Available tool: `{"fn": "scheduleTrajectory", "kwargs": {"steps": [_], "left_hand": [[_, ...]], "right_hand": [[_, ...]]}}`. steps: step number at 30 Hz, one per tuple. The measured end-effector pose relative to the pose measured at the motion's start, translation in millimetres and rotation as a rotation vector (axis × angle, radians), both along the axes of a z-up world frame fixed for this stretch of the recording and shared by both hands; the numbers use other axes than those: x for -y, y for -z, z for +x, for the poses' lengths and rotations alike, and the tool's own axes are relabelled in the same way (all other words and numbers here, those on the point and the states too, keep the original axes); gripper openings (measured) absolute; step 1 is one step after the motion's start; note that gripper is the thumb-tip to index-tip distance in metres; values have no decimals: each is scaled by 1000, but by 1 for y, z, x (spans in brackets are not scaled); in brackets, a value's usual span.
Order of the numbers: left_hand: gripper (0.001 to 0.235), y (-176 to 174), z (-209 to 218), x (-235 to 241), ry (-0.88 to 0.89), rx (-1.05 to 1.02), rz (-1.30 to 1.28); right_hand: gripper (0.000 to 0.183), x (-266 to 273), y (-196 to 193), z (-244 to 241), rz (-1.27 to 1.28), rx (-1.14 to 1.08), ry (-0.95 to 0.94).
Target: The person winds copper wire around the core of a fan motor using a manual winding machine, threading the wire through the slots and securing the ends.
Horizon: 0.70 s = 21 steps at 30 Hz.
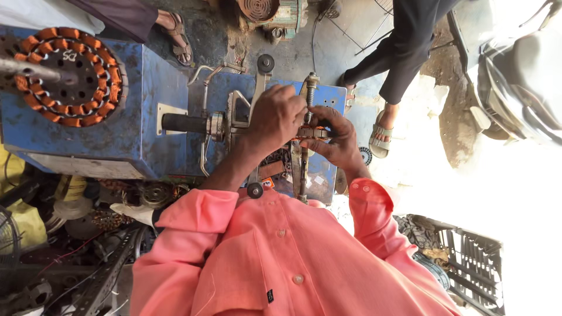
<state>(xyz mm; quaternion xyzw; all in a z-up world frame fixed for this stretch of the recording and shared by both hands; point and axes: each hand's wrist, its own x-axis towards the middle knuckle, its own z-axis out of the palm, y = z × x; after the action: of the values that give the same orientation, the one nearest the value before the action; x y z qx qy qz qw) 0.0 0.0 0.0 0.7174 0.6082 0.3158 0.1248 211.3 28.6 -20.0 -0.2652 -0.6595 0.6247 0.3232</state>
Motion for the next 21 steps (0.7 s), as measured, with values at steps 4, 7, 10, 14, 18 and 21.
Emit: {"fn": "scheduleTrajectory", "kwargs": {"steps": [4,7,10,14,18,21], "left_hand": [[14,-11,-2,-7,-12,95,49],[14,-25,-11,12,36,135,44],[14,-39,-16,43,130,89,12],[13,-46,-25,58,163,123,-18],[6,-45,-10,69,339,20,-47],[18,-50,7,81,194,-176,150]], "right_hand": [[40,-5,-10,-1,246,85,32],[39,-3,-16,-1,213,77,41],[39,-4,-18,-2,179,89,3],[37,-11,-16,-3,159,81,-59],[38,-12,-10,-1,184,63,-68],[39,-11,-15,0,28,37,-78]]}}
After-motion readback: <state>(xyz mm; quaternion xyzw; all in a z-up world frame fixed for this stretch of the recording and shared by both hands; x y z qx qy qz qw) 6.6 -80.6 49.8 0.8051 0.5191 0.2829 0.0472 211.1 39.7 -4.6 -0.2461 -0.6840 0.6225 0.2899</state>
